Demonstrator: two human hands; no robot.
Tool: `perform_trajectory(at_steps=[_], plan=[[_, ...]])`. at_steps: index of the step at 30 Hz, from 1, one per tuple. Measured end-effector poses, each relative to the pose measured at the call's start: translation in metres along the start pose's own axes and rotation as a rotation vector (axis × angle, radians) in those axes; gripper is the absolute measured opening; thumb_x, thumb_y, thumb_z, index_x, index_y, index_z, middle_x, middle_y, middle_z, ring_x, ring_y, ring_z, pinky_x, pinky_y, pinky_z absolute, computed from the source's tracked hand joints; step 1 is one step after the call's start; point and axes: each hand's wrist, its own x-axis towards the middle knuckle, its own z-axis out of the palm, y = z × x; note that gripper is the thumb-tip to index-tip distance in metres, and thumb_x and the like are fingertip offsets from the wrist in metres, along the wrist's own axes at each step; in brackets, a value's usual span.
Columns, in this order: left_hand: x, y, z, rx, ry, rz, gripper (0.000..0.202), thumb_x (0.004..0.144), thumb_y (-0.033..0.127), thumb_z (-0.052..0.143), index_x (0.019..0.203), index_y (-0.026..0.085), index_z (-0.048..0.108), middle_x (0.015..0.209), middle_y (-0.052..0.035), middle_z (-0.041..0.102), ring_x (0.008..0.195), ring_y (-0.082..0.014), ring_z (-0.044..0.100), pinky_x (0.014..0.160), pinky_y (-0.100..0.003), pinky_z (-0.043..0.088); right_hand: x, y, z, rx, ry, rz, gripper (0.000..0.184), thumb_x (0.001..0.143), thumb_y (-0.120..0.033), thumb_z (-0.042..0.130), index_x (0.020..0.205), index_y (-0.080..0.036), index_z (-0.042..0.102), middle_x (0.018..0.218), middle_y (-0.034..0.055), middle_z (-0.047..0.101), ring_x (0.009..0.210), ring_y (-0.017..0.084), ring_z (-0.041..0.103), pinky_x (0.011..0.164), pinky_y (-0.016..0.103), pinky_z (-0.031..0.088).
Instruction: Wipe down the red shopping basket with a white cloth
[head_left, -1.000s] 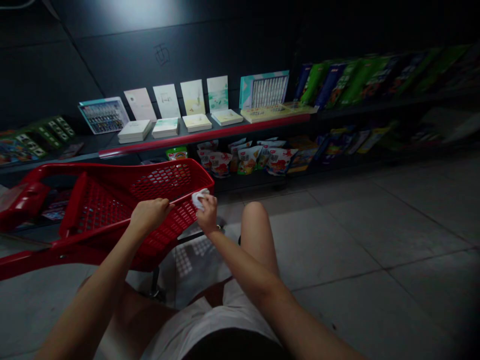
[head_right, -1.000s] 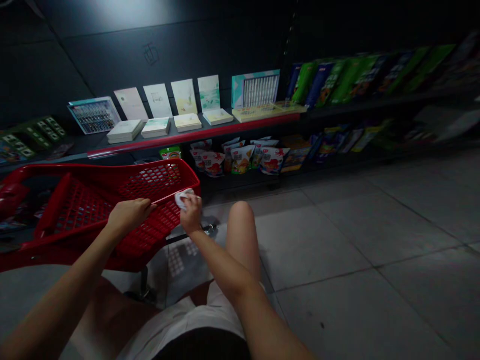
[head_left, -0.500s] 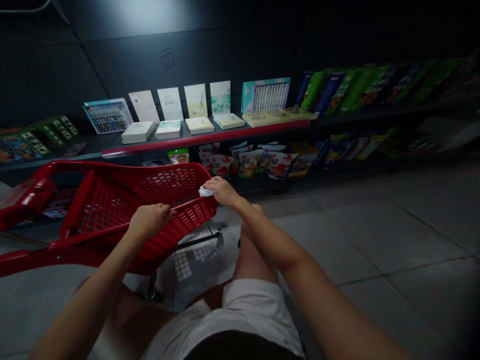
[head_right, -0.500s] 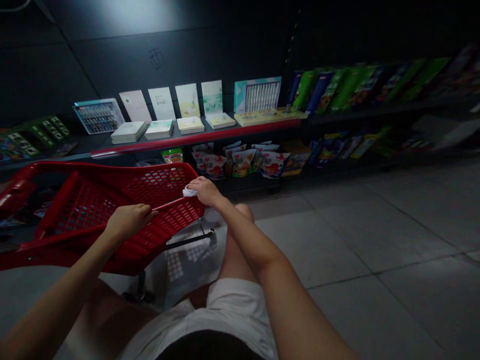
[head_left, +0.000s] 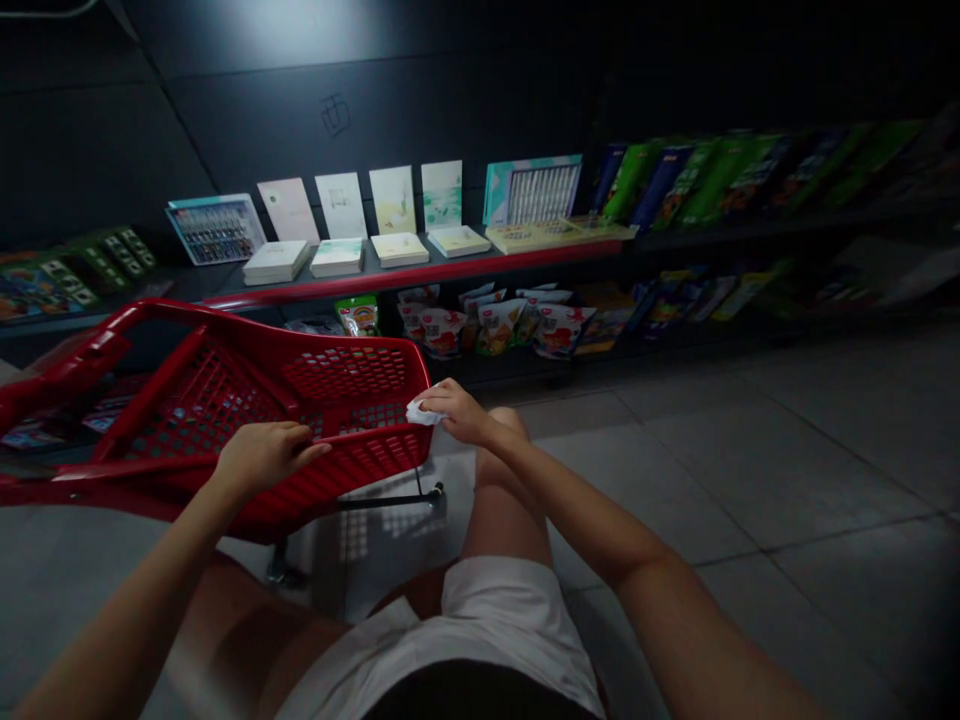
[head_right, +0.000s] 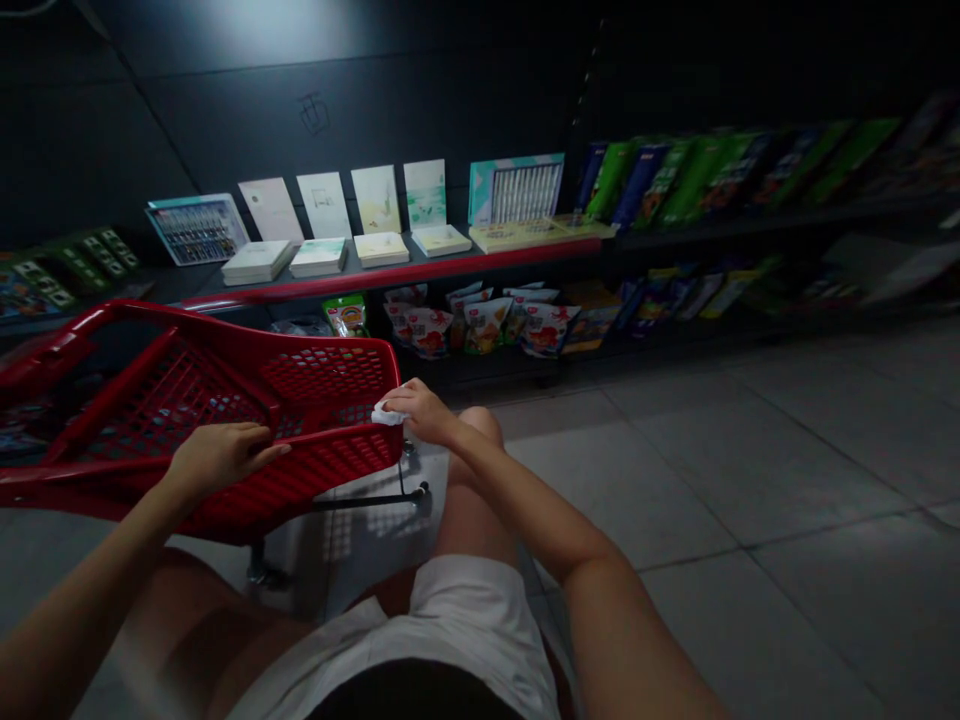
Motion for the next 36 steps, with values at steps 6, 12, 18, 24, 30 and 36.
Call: perform_trajectory(at_steps=[6,12,18,24,30,36], plan=[[-0.012,-0.014,0.004,-0.003,-0.001,0.067,0.059,0.090,0.063,0.022,0.073,0.023,0.062,0.081,-0.0047,0.069,0.075,-0.0191,0.064,0.056,-0.028,0.031,0.050,0.038,-0.001,-0.040,0.047,0.155,0.027,0.077,-0.005,0.051,0.092,-0.017,0.070,0.113,0.0071,0.067,0.105,0.019,0.053,0.093,0.035,0.035],[-0.012,-0.017,-0.001,-0.062,-0.059,-0.046,0.057,0.084,0.069,0.029,0.069,0.023,0.059,0.072,-0.0042,0.067,0.068,-0.0197,0.063,0.056,-0.028,0.032,0.058,0.041,0.012,-0.044,0.155,0.245,0.030,0.079,-0.004,0.047,0.098,-0.015,0.068,0.116,0.0096,0.064,0.106,0.019,0.052,0.093,0.035,0.036],[-0.010,-0.030,0.004,-0.002,-0.146,-0.093,0.061,0.082,0.073,0.027,0.071,0.022,0.059,0.076,-0.0071,0.070,0.072,-0.0237,0.066,0.056,-0.027,0.033,-0.004,-0.018,0.030,0.008,0.171,0.093,0.041,0.068,0.002,0.045,0.097,-0.019,0.065,0.122,0.0047,0.063,0.112,0.020,0.052,0.095,0.037,0.036],[-0.011,-0.042,0.002,-0.017,-0.154,-0.064,0.065,0.082,0.073,0.022,0.070,0.022,0.060,0.077,-0.0074,0.069,0.074,-0.0237,0.065,0.057,-0.028,0.033,-0.020,-0.043,0.034,0.037,0.099,-0.082,0.044,0.065,0.001,0.048,0.099,-0.021,0.064,0.124,0.0033,0.062,0.107,0.020,0.052,0.094,0.036,0.039],[-0.005,-0.046,0.002,0.012,-0.157,-0.040,0.065,0.083,0.073,0.020,0.071,0.022,0.059,0.078,-0.0063,0.070,0.077,-0.0233,0.065,0.057,-0.027,0.031,0.021,0.015,0.031,-0.061,0.178,0.123,0.045,0.067,0.000,0.046,0.106,-0.014,0.064,0.123,0.0089,0.061,0.109,0.023,0.050,0.094,0.037,0.037],[0.002,-0.049,0.005,-0.018,-0.153,-0.047,0.066,0.083,0.073,0.021,0.074,0.022,0.061,0.080,-0.0073,0.070,0.078,-0.0250,0.066,0.057,-0.028,0.031,0.043,0.029,0.036,-0.038,0.262,0.343,0.044,0.070,0.001,0.042,0.104,-0.015,0.065,0.121,0.0086,0.061,0.109,0.021,0.051,0.091,0.033,0.038]])
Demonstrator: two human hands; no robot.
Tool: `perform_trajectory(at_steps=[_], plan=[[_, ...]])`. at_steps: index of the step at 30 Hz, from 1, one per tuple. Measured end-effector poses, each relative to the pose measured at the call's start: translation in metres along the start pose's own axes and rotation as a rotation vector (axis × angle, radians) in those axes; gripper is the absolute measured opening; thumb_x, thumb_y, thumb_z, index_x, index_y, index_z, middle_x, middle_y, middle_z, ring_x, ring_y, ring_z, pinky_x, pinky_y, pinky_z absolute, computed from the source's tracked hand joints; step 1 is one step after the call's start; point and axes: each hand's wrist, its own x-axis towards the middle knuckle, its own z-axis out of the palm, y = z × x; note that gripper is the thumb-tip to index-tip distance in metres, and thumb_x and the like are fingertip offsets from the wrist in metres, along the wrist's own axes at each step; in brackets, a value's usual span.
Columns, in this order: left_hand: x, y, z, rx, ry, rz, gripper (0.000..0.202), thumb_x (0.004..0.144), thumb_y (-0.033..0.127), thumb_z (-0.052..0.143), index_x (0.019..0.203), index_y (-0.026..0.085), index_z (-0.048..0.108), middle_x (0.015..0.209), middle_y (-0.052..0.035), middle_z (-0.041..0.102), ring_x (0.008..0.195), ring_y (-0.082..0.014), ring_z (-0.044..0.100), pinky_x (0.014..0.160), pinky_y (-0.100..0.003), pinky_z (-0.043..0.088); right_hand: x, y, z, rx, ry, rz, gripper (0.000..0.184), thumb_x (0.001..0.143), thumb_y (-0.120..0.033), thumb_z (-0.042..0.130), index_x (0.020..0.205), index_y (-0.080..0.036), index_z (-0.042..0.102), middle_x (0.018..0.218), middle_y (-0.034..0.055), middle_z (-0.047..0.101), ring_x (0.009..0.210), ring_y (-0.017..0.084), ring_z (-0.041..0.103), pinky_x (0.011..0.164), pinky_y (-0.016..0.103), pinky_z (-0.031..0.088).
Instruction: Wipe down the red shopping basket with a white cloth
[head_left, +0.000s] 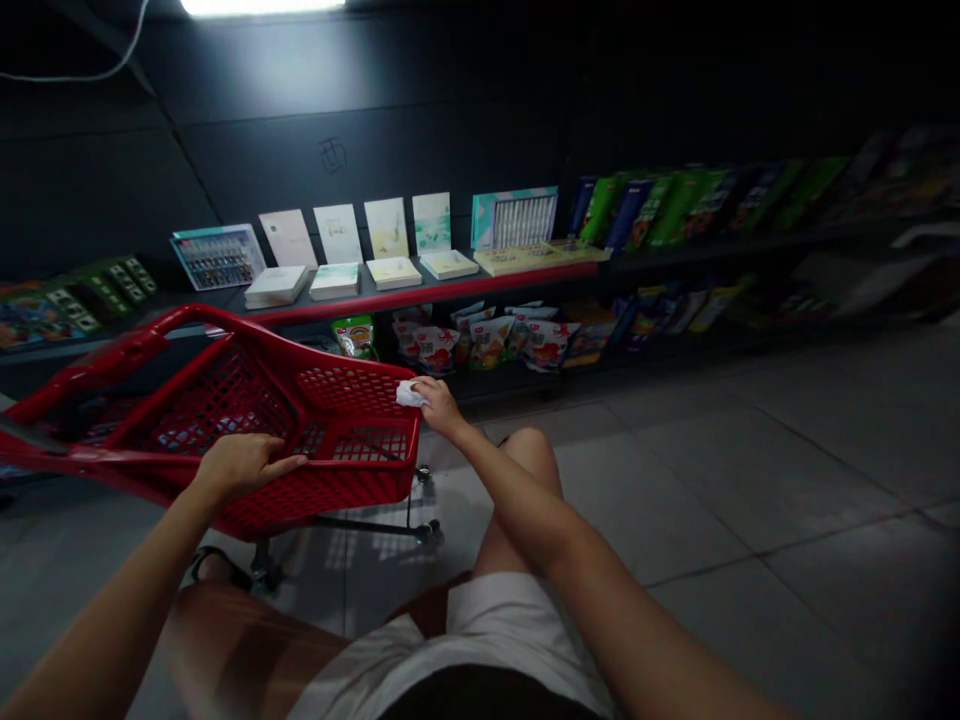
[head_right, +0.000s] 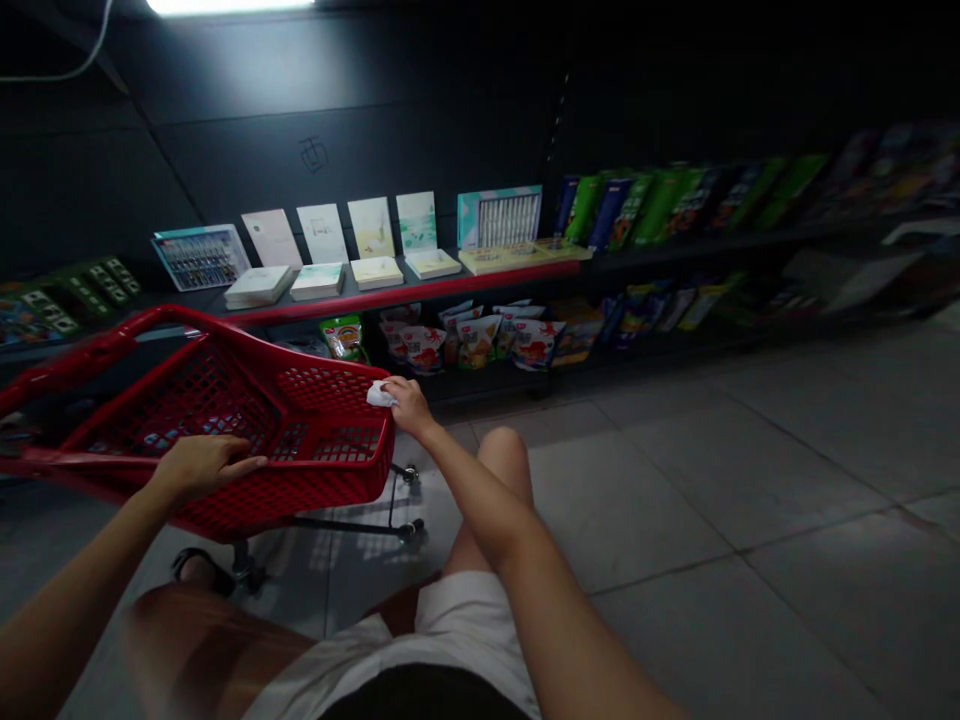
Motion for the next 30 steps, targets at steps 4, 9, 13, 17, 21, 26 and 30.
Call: perform_trajectory(at_steps=[4,9,13,17,21,26,30], plan=[[0.004,0.003,0.000,-0.049,-0.022,-0.059,0.067,0.081,0.075,0.022,0.075,0.021,0.062,0.080,-0.0079,0.071,0.078,-0.0258,0.066,0.058,-0.028,0.033,-0.023,-0.019,-0.002,0.006,0.019,-0.058,0.038,0.072,0.000,0.043,0.098,-0.016,0.066,0.120,0.0078,0.061,0.105,0.021,0.050,0.091,0.034,0.039],[0.018,0.070,-0.007,-0.125,0.084,0.098,0.063,0.085,0.069,0.024,0.082,0.020,0.063,0.091,-0.0096,0.070,0.084,-0.0238,0.065,0.064,-0.028,0.040,-0.091,-0.064,0.000,0.126,0.104,-0.153,0.035,0.075,-0.004,0.045,0.101,-0.018,0.063,0.123,0.0068,0.059,0.109,0.022,0.048,0.095,0.038,0.038],[0.028,0.148,-0.007,-0.155,-0.062,0.234,0.067,0.079,0.075,0.032,0.079,0.019,0.067,0.084,-0.0125,0.072,0.079,-0.0259,0.067,0.066,-0.030,0.043,-0.121,-0.070,0.009,0.167,0.155,-0.251,0.026,0.081,-0.013,0.049,0.103,-0.019,0.062,0.126,0.0080,0.057,0.109,0.023,0.049,0.095,0.040,0.041],[0.025,0.182,-0.002,-0.136,-0.021,0.086,0.056,0.080,0.067,0.042,0.091,0.018,0.066,0.087,-0.0143,0.072,0.082,-0.0285,0.068,0.069,-0.033,0.046,-0.091,-0.038,0.012,0.166,0.183,-0.229,0.019,0.085,-0.015,0.048,0.096,-0.019,0.064,0.123,0.0085,0.059,0.110,0.022,0.050,0.097,0.040,0.042],[0.018,0.183,-0.001,-0.124,0.018,0.077,0.050,0.090,0.056,0.033,0.091,0.019,0.065,0.084,-0.0140,0.072,0.081,-0.0277,0.069,0.072,-0.036,0.047,-0.031,-0.014,0.008,0.266,0.309,0.118,0.022,0.089,-0.028,0.054,0.106,-0.017,0.062,0.121,0.0094,0.058,0.109,0.021,0.054,0.095,0.041,0.046],[0.018,0.181,-0.001,-0.108,0.030,0.102,0.051,0.090,0.056,0.033,0.092,0.018,0.065,0.086,-0.0153,0.072,0.081,-0.0294,0.069,0.073,-0.038,0.048,-0.016,-0.021,0.021,0.313,0.411,0.235,0.037,0.090,-0.036,0.055,0.120,-0.014,0.054,0.118,0.0081,0.057,0.102,0.020,0.059,0.087,0.040,0.051],[0.017,0.178,0.000,-0.090,0.040,0.127,0.051,0.091,0.054,0.030,0.092,0.017,0.065,0.084,-0.0156,0.072,0.080,-0.0307,0.069,0.071,-0.039,0.049,-0.077,-0.043,0.055,0.341,0.484,0.331,0.025,0.094,-0.028,0.042,0.106,-0.014,0.058,0.102,0.0069,0.058,0.092,0.016,0.056,0.083,0.033,0.049]])
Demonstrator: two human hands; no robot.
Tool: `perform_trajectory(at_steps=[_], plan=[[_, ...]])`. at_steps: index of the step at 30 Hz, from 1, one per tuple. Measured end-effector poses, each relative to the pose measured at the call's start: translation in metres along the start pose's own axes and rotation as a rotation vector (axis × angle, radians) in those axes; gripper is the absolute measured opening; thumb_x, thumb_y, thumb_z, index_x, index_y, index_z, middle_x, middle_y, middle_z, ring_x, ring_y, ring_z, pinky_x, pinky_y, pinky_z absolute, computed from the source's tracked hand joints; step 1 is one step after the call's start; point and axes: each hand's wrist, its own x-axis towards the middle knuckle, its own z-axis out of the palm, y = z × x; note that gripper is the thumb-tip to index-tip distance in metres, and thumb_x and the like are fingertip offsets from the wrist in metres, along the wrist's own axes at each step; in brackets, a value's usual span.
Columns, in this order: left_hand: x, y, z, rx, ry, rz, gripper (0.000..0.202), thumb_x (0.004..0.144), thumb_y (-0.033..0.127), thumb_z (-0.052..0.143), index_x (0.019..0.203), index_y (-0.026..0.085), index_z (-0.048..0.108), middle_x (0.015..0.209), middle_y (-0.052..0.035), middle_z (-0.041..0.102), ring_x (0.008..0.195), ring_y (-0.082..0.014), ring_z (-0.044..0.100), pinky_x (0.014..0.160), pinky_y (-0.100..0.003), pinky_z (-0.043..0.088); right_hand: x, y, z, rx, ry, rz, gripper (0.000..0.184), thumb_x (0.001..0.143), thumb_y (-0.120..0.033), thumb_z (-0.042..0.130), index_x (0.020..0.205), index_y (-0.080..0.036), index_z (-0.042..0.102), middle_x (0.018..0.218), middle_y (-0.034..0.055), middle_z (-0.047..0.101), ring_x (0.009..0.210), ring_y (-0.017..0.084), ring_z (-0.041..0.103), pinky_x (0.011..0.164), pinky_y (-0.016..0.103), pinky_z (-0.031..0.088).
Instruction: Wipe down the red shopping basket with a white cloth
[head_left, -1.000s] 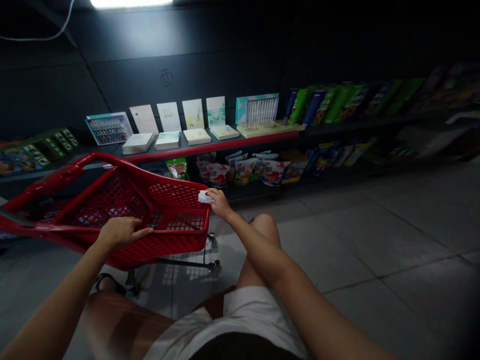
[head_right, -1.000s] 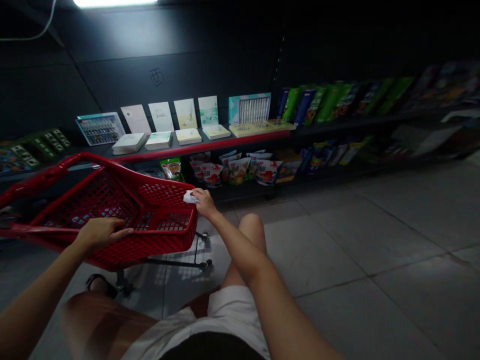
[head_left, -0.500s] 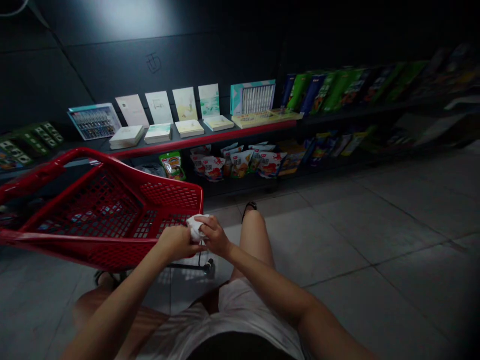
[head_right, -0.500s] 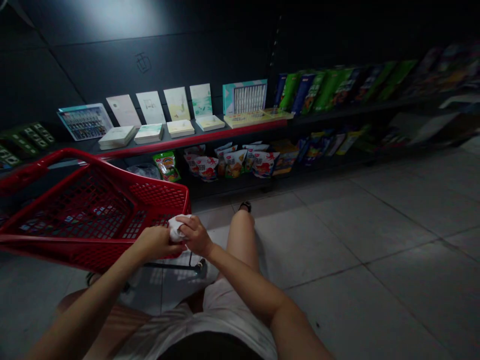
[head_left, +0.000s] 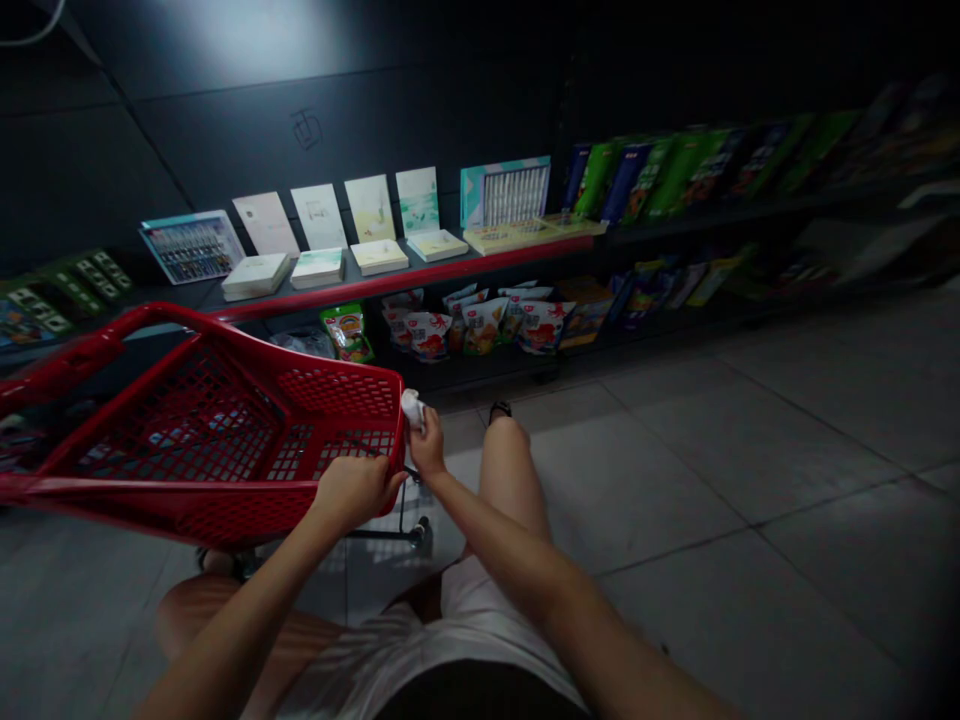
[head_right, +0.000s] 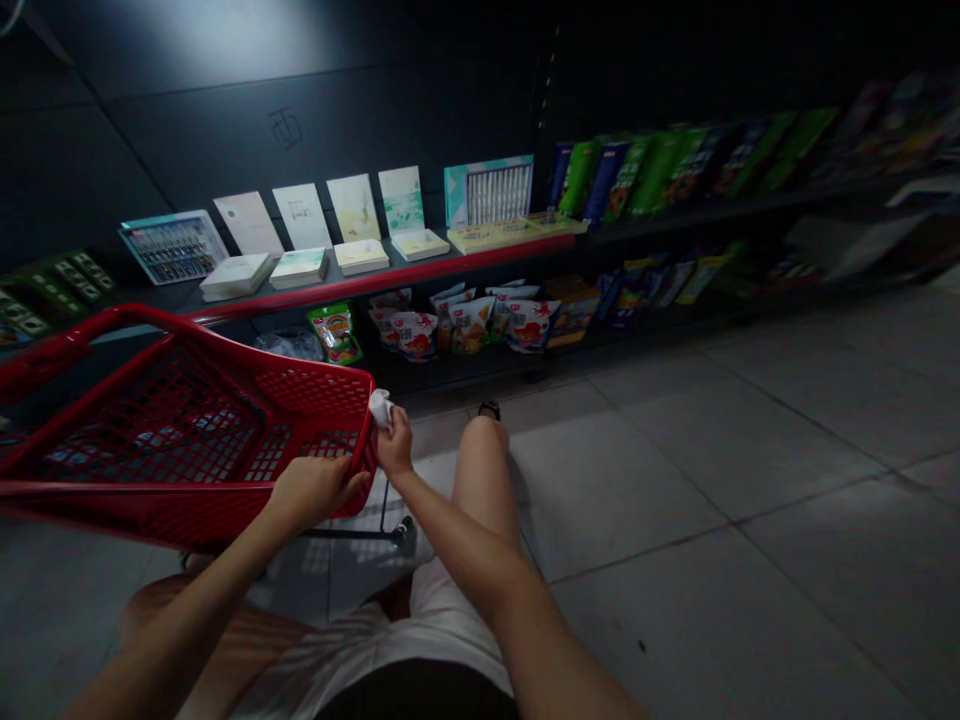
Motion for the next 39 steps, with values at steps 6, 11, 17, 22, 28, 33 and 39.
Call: perform_trajectory(at_steps=[6,11,17,22,28,33,39], plan=[[-0.004,-0.006,0.001,0.014,-0.014,0.030,0.044,0.091,0.047,0.034,0.093,0.016,0.065,0.085,-0.0163,0.072,0.082,-0.0312,0.069,0.072,-0.039,0.049,-0.079,0.010,0.000,0.119,-0.039,-0.014,0.039,0.077,-0.019,0.048,0.116,-0.017,0.051,0.113,0.0093,0.052,0.108,0.020,0.050,0.097,0.038,0.042],[-0.012,-0.009,0.001,0.022,-0.016,0.029,0.048,0.092,0.049,0.030,0.091,0.016,0.065,0.085,-0.0160,0.072,0.082,-0.0307,0.069,0.072,-0.039,0.049,-0.014,0.006,0.011,0.143,-0.012,0.078,0.037,0.077,-0.017,0.046,0.113,-0.015,0.055,0.112,0.0109,0.056,0.108,0.019,0.052,0.097,0.033,0.043],[-0.015,-0.010,0.002,0.022,-0.029,0.023,0.047,0.092,0.048,0.030,0.091,0.018,0.065,0.084,-0.0146,0.073,0.080,-0.0275,0.069,0.074,-0.036,0.048,0.051,0.001,0.016,0.168,-0.104,0.188,0.033,0.082,-0.021,0.044,0.110,-0.018,0.060,0.099,0.0054,0.064,0.089,0.016,0.058,0.079,0.028,0.050],[-0.012,-0.011,0.004,0.025,-0.027,0.034,0.048,0.092,0.048,0.029,0.093,0.017,0.065,0.085,-0.0159,0.072,0.080,-0.0289,0.069,0.074,-0.038,0.048,0.002,-0.003,0.004,0.072,-0.119,0.051,0.036,0.079,-0.013,0.046,0.111,-0.017,0.061,0.107,0.0078,0.062,0.098,0.018,0.057,0.091,0.030,0.045],[-0.016,-0.015,0.002,-0.014,-0.024,0.076,0.061,0.088,0.064,0.023,0.085,0.018,0.063,0.082,-0.0142,0.071,0.078,-0.0288,0.068,0.069,-0.035,0.047,-0.099,-0.019,-0.016,0.056,-0.205,-0.126,0.046,0.081,-0.020,0.046,0.127,-0.018,0.050,0.125,0.0120,0.049,0.118,0.024,0.046,0.103,0.040,0.039],[-0.023,-0.015,-0.002,-0.020,-0.034,0.096,0.069,0.082,0.075,0.023,0.085,0.017,0.061,0.082,-0.0141,0.071,0.078,-0.0299,0.068,0.066,-0.034,0.045,-0.104,-0.002,-0.011,0.010,-0.200,-0.231,0.050,0.081,-0.021,0.044,0.131,-0.015,0.043,0.125,0.0151,0.047,0.118,0.025,0.045,0.102,0.042,0.041],[-0.026,-0.013,-0.005,-0.001,-0.060,0.074,0.067,0.081,0.075,0.025,0.085,0.018,0.060,0.083,-0.0143,0.071,0.080,-0.0293,0.068,0.069,-0.034,0.045,0.004,0.020,0.001,-0.107,-0.169,-0.090,0.037,0.080,-0.014,0.044,0.115,-0.012,0.058,0.112,0.0117,0.058,0.105,0.020,0.052,0.097,0.036,0.042]])
